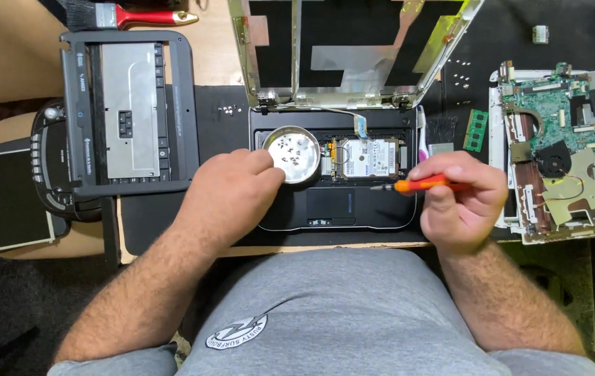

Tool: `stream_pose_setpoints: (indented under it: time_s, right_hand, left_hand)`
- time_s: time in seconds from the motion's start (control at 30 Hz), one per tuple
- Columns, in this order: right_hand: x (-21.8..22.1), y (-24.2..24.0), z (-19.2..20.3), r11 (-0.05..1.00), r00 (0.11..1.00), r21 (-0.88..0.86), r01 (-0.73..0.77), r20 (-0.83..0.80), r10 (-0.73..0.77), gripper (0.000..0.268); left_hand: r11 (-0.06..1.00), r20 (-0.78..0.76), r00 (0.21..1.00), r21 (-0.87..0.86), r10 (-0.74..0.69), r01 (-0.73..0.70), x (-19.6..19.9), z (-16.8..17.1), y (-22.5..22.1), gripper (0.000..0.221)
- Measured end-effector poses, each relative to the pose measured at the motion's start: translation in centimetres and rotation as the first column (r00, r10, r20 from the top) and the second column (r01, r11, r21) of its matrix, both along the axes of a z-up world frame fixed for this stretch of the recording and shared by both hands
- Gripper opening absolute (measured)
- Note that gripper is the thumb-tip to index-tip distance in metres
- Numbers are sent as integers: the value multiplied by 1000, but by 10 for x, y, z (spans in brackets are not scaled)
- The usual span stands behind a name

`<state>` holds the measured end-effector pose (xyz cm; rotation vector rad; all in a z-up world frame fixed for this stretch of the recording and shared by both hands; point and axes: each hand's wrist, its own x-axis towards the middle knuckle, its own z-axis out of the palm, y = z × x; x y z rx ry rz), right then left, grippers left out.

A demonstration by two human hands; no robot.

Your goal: Installing a hard drive into a laptop, connecting the SATA cable, and securing it with screws using a screwdriver.

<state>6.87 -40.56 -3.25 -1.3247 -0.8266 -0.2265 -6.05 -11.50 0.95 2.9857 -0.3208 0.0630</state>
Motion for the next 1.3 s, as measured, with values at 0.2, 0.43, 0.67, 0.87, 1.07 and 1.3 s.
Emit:
stream_pose_setpoints:
  time_s: [0.2,0.43,0.67,0.87,1.07,1.3]
  right_hand:
    - [24,23,7,993,974,-55,-100,201,109,36]
    - [29,68,31,971,965,-43,-235,109,238,41]
    - [22,73,18,965,982,-202,-166,60,181,31]
    - [21,75,12,956,979,-234,-180,47,196,28]
    - [22,73,4,937,966,-250,-243,22,256,33]
    - [22,64,-4,881,918,-287,-376,17,397,37]
  left_hand:
    - [997,81,995,-62,-50,55,1,-9,-1,14]
    - [986,-186,981,-161,-63,33,35,55,16,20]
    - [824,207,963,-566,174,-27,62,41,32,18]
    - [666,271,942,-743,199,73,63,3,42,15]
    - [855,136,989,-519,60,20,68,-11,51,16]
    - [928,38,999,-371,0,15,72,-24,49,6]
